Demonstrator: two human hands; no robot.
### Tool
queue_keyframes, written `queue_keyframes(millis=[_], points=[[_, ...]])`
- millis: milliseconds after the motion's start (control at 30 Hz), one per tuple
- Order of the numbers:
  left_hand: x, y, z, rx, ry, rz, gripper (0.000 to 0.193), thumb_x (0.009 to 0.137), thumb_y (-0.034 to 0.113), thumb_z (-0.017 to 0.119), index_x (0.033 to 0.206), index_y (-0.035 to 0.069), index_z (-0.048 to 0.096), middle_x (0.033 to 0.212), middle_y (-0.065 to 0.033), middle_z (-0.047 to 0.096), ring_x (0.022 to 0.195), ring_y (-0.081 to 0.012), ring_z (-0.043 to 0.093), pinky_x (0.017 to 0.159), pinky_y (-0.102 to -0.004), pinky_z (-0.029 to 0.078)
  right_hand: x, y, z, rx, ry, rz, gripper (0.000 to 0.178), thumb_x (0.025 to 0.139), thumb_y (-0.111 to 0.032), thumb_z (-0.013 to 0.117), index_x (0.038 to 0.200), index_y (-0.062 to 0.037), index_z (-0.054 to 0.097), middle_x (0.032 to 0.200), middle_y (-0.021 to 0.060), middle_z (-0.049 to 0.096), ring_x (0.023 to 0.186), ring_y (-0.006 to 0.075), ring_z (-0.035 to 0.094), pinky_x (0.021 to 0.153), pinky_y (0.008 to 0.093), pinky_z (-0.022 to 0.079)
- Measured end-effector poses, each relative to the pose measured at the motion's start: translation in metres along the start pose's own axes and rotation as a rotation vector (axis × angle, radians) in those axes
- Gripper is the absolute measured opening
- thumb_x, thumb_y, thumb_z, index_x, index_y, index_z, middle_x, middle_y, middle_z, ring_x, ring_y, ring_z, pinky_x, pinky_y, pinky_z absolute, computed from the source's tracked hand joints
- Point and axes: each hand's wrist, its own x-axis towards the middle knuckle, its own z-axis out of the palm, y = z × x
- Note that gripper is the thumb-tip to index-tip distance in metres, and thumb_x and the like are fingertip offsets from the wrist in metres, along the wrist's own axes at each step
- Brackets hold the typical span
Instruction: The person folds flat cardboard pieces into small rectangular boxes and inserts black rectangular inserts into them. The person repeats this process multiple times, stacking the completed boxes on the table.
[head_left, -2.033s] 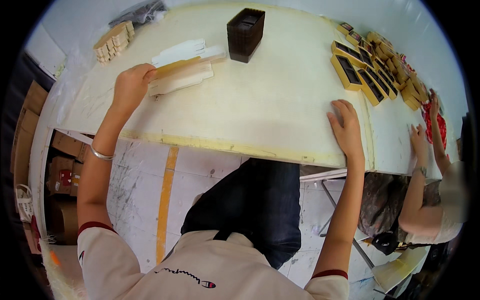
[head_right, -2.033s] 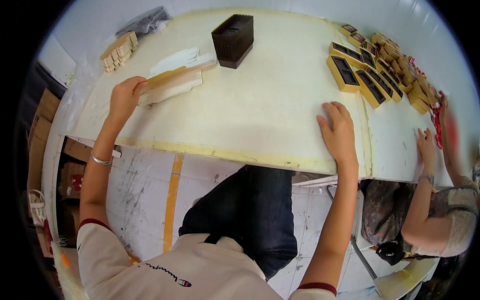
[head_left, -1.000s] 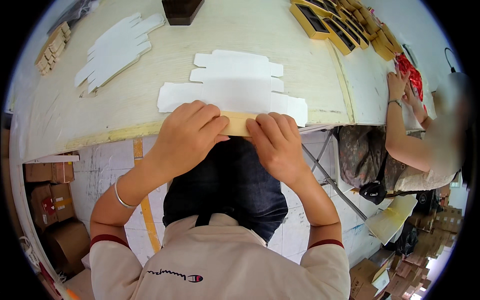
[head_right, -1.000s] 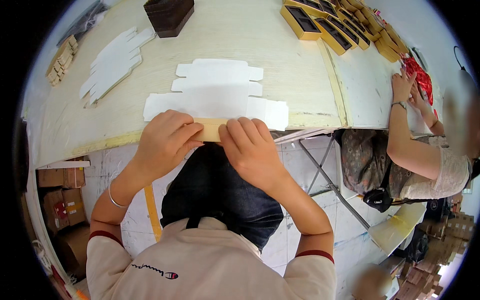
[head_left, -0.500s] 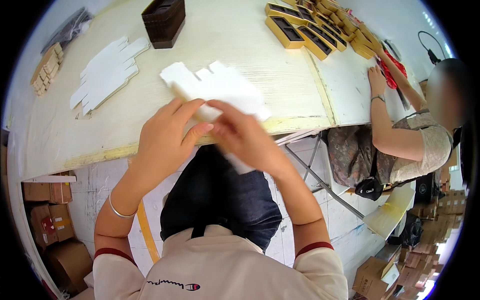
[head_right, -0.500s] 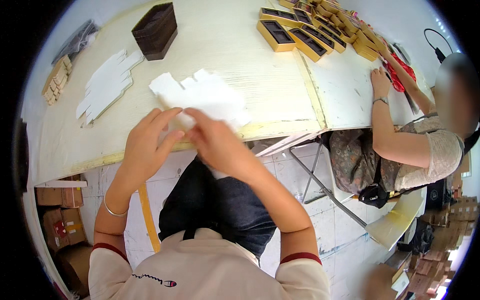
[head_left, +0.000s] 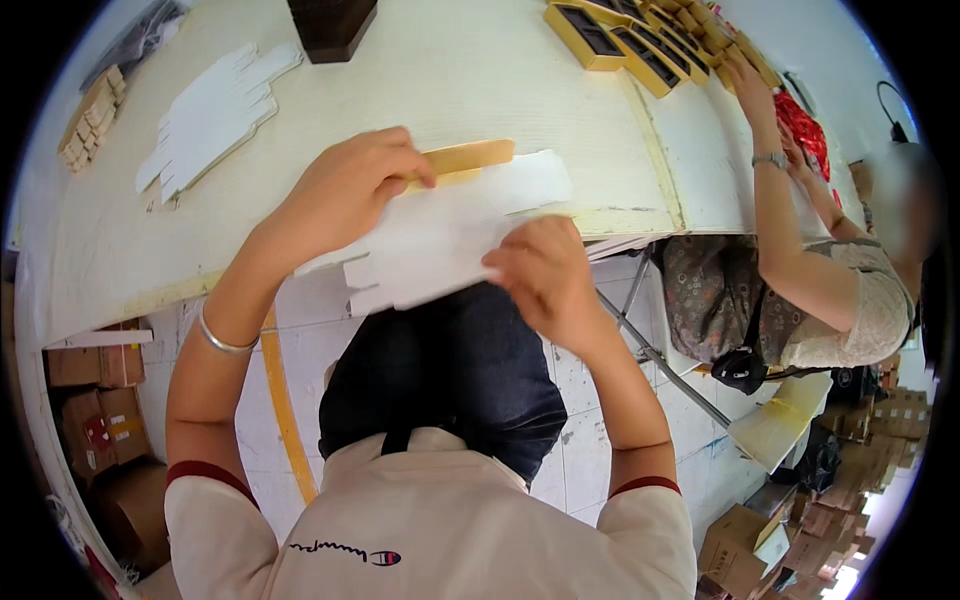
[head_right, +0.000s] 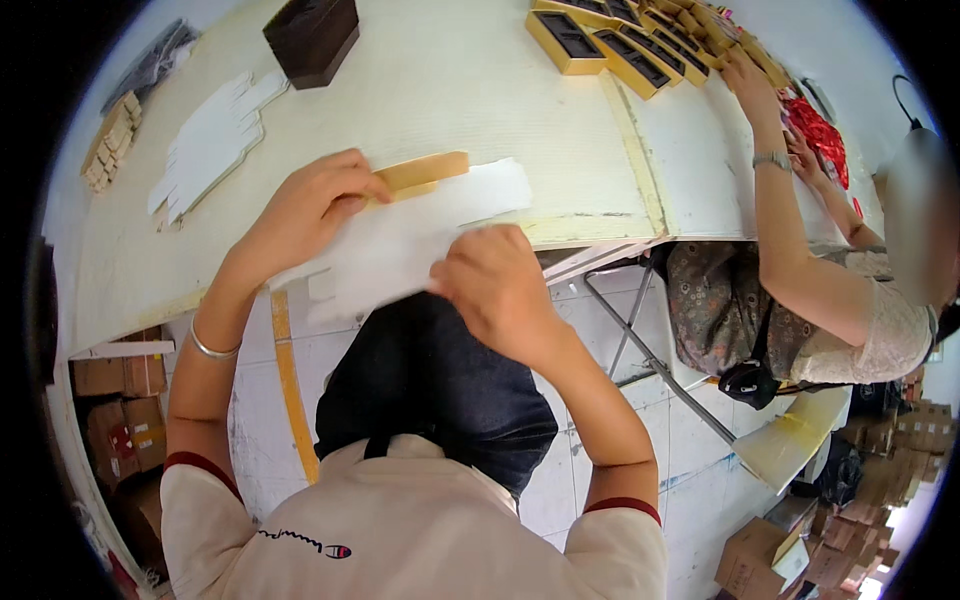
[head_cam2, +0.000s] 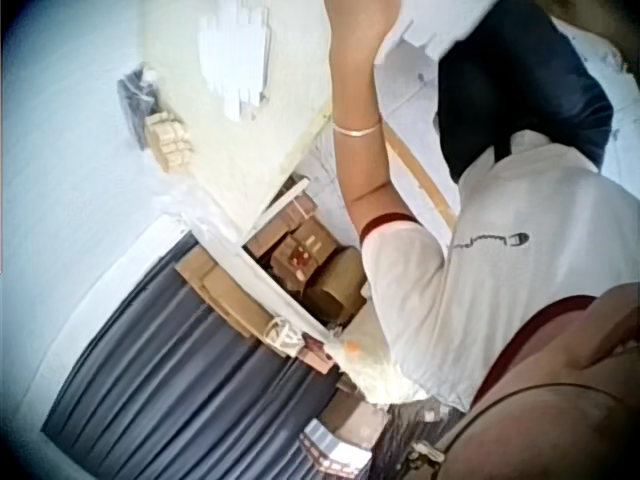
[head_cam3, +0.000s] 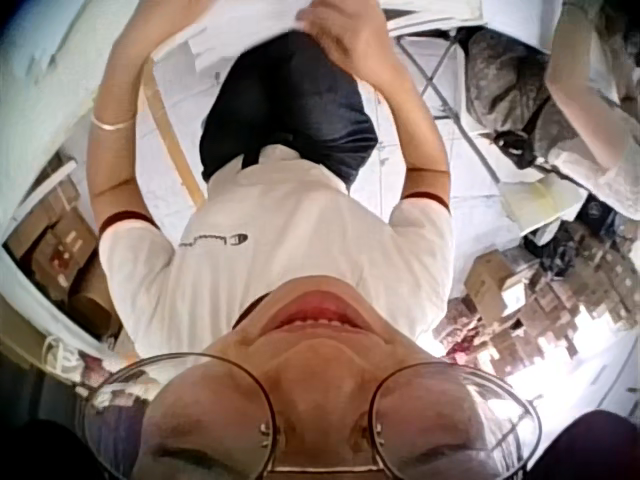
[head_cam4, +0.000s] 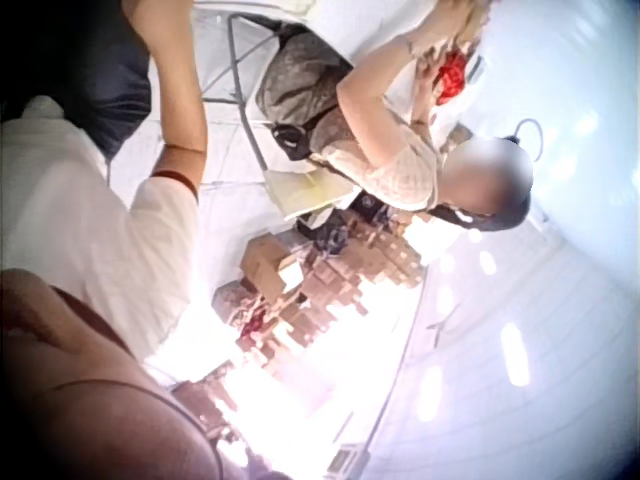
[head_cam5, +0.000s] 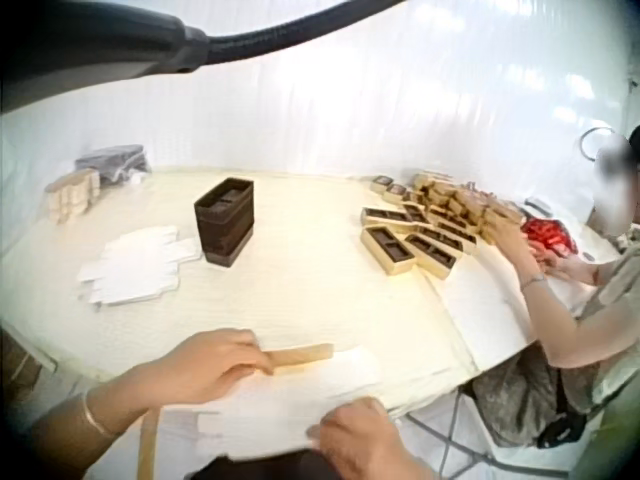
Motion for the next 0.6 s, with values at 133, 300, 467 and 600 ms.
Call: queue_keyframes(millis=[133,300,467,600], points=[[-0.001,-0.001,0.003,0.031,0.035,0.012,0.014,0.08,-0.005,0.054,0.09,0.001,0.062,0.087,-0.0101,0.055,0.08,-0.0273,0.055,0.072,-0.0343,0.044,0.034,-0.007,0.003,0.022,-0.023,0.237,0.022,0.074,-0.01,0.071,0.094,-0.0062,0.063,0.096,0.0106,0.058,0.086,0.0296,0.056,0.077,0.0377,0.042],[-0.004,0.0,0.001,0.003,0.05,-0.022,0.012,0.082,-0.005,0.053,0.089,0.0,0.062,0.087,-0.01,0.055,0.08,-0.0271,0.055,0.072,-0.0335,0.045,0.03,-0.009,0.015,-0.095,0.081,-0.139,0.035,0.068,-0.009,0.074,0.1,-0.0046,0.063,0.103,0.0129,0.056,0.095,0.0298,0.056,0.083,0.0381,0.044],[-0.006,0.005,-0.003,0.081,-0.052,-0.079,0.01,0.082,0.008,0.06,0.09,0.002,0.061,0.096,-0.0097,0.055,0.087,-0.0272,0.054,0.076,-0.0346,0.046,0.023,-0.001,0.028,-0.106,0.084,-0.208,0.033,0.067,-0.004,0.072,0.099,-0.0027,0.063,0.095,0.0097,0.056,0.088,0.0273,0.056,0.077,0.0367,0.044],[-0.018,0.026,-0.019,0.015,-0.139,-0.051,0.019,0.078,0.016,0.068,0.09,0.004,0.06,0.108,-0.0117,0.051,0.098,-0.0289,0.051,0.083,-0.0371,0.045,0.039,-0.006,0.019,-0.041,-0.019,-0.134,0.032,0.066,0.001,0.062,0.098,-0.0017,0.062,0.091,0.0081,0.054,0.086,0.0246,0.055,0.077,0.0344,0.043]])
